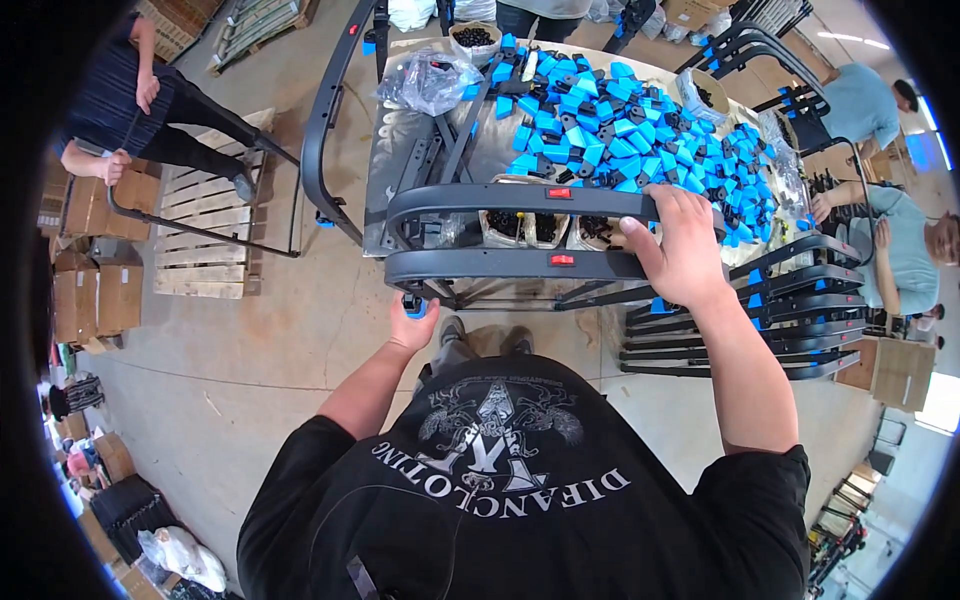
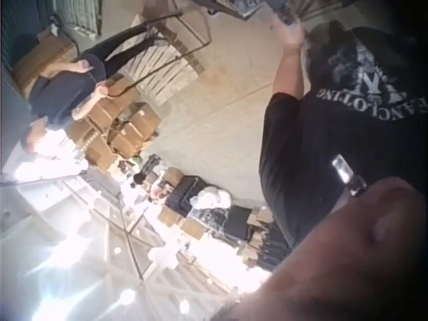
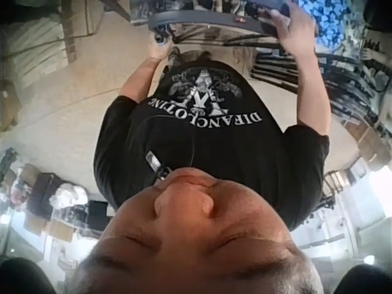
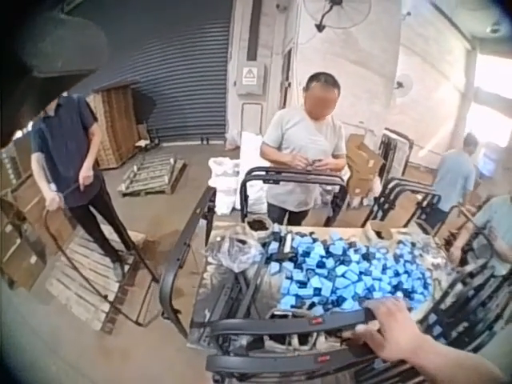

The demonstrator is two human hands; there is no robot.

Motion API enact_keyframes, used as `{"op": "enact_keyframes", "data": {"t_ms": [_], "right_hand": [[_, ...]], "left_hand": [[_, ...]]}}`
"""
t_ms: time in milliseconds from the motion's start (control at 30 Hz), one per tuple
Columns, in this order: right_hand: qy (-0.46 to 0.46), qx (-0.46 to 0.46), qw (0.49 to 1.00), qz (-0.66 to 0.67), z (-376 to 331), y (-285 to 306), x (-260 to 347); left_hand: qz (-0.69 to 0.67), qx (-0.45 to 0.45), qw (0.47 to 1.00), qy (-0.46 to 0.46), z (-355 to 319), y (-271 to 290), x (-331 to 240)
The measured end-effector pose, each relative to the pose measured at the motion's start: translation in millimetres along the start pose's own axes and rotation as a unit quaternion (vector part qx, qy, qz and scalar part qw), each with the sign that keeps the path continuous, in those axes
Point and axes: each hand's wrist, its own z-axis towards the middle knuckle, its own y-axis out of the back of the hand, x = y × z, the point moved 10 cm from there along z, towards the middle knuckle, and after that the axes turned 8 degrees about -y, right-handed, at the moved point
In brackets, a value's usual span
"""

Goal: Assembling metal frame components by attaching plastic caps and tightening bolts using a wrench.

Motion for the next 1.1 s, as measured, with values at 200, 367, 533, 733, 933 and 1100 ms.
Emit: {"op": "enact_keyframes", "data": {"t_ms": [200, 367, 533, 733, 933, 1100], "right_hand": [[-0.013, 0.001, 1.000, -0.015, -1, -1, -2], [0.004, -0.030, 1.000, 0.001, -4, 6, -1], [-0.017, -0.127, 0.987, 0.100, -22, 28, -17], [-0.185, -0.382, 0.819, 0.386, -117, 67, -161], [-0.318, -0.030, 0.903, 0.288, -222, -142, -280], [-0.272, 0.036, 0.900, 0.337, -205, -189, -242]], "left_hand": [[-0.048, 0.059, 0.997, -0.029, 17, -18, 11], [-0.014, 0.003, 1.000, -0.009, 15, -25, 57], [-0.032, 0.065, 0.997, 0.011, 15, -4, -13], [-0.057, 0.205, 0.968, 0.136, -2, 21, -32], [-0.105, 0.134, 0.953, 0.249, -10, 42, -11], [0.073, 0.177, 0.942, 0.277, -66, 27, 12]]}}
